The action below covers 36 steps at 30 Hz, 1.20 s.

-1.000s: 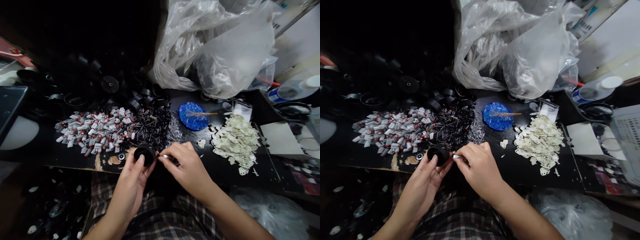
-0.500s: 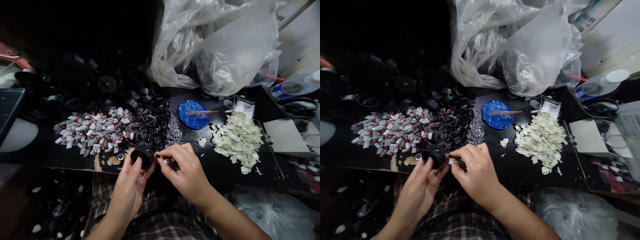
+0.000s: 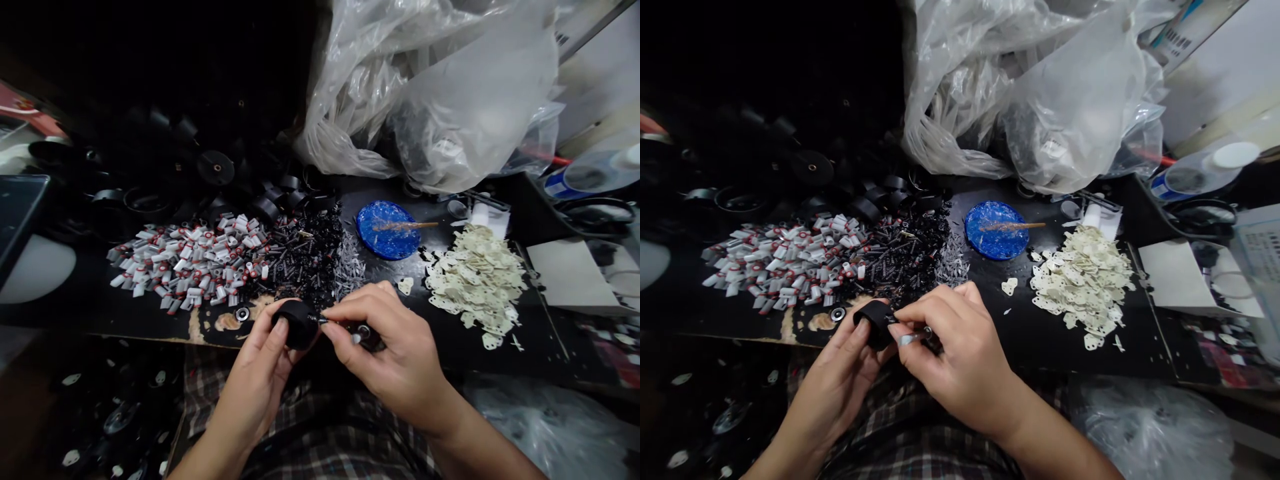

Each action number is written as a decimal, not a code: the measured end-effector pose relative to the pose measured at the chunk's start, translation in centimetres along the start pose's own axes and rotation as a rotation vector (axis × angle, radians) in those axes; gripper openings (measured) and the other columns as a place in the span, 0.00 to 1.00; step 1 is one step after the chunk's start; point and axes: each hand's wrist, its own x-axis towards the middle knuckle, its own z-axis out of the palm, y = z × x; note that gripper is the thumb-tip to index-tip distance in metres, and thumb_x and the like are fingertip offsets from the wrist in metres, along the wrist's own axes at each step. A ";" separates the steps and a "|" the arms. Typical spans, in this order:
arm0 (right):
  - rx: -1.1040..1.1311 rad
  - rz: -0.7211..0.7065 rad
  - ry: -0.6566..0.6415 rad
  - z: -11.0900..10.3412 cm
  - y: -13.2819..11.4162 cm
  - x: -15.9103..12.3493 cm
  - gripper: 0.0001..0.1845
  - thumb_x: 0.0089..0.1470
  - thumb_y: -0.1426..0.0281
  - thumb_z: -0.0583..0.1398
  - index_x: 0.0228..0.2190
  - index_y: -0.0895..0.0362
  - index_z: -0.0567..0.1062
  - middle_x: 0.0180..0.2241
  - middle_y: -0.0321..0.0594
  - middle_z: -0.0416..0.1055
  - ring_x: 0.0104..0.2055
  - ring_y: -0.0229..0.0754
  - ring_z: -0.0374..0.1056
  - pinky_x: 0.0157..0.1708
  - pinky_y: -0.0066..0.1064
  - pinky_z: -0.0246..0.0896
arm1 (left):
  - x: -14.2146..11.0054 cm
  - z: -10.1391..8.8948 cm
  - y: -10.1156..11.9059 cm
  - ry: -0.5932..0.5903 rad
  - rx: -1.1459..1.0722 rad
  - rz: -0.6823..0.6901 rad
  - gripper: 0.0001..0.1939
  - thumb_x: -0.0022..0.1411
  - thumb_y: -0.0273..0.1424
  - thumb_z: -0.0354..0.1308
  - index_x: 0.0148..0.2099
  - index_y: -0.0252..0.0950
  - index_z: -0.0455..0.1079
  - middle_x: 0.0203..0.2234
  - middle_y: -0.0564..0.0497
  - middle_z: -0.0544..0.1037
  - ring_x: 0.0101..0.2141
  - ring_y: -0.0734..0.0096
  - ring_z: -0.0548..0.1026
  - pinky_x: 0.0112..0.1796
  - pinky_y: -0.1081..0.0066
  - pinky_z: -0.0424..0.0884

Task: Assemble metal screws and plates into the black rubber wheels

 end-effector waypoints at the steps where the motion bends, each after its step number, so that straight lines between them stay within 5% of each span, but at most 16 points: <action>1: -0.016 0.001 -0.004 0.0 0.0 0.0 0.03 0.54 0.74 0.60 0.34 0.56 0.72 0.30 0.35 0.73 0.32 0.38 0.67 0.36 0.35 0.54 | 0.0 0.0 0.0 -0.003 0.001 0.000 0.11 0.60 0.37 0.59 0.45 0.45 0.72 0.42 0.54 0.75 0.42 0.70 0.73 0.43 0.72 0.71; 6: -0.052 -0.007 -0.027 0.0 0.0 -0.1 0.03 0.54 0.75 0.60 0.33 0.57 0.73 0.29 0.36 0.73 0.31 0.38 0.66 0.36 0.37 0.53 | -0.1 0.0 0.1 0.031 0.012 -0.016 0.10 0.58 0.36 0.61 0.43 0.44 0.73 0.35 0.55 0.75 0.35 0.74 0.73 0.39 0.75 0.72; 20: 0.027 -0.045 -0.087 -0.4 0.1 -0.1 0.05 0.55 0.77 0.59 0.33 0.56 0.72 0.31 0.35 0.73 0.33 0.37 0.67 0.38 0.35 0.53 | -0.2 0.1 0.5 -0.003 0.057 -0.024 0.12 0.56 0.39 0.62 0.43 0.43 0.73 0.35 0.53 0.75 0.35 0.73 0.73 0.34 0.76 0.70; 27: 0.410 0.383 -0.273 -1.4 -0.3 0.4 0.06 0.52 0.69 0.64 0.28 0.55 0.70 0.27 0.31 0.69 0.30 0.34 0.66 0.30 0.26 0.59 | 0.4 -0.9 1.3 -0.219 0.113 -0.123 0.09 0.56 0.37 0.62 0.39 0.41 0.74 0.30 0.54 0.76 0.32 0.74 0.73 0.33 0.78 0.68; 32: 0.130 0.099 -0.058 -0.2 -0.2 -0.4 0.02 0.56 0.74 0.60 0.33 0.55 0.73 0.31 0.34 0.73 0.34 0.37 0.67 0.38 0.33 0.56 | 0.8 -1.0 1.1 -0.146 0.072 -0.109 0.10 0.58 0.37 0.61 0.43 0.42 0.74 0.33 0.53 0.77 0.32 0.72 0.74 0.33 0.75 0.70; 36: -0.093 -0.066 -0.062 0.0 -0.3 -0.5 0.04 0.57 0.76 0.59 0.34 0.56 0.73 0.31 0.36 0.76 0.33 0.37 0.69 0.37 0.37 0.52 | 0.9 -0.7 0.9 -0.110 0.053 -0.090 0.12 0.55 0.36 0.63 0.43 0.41 0.74 0.33 0.51 0.78 0.32 0.71 0.75 0.33 0.75 0.71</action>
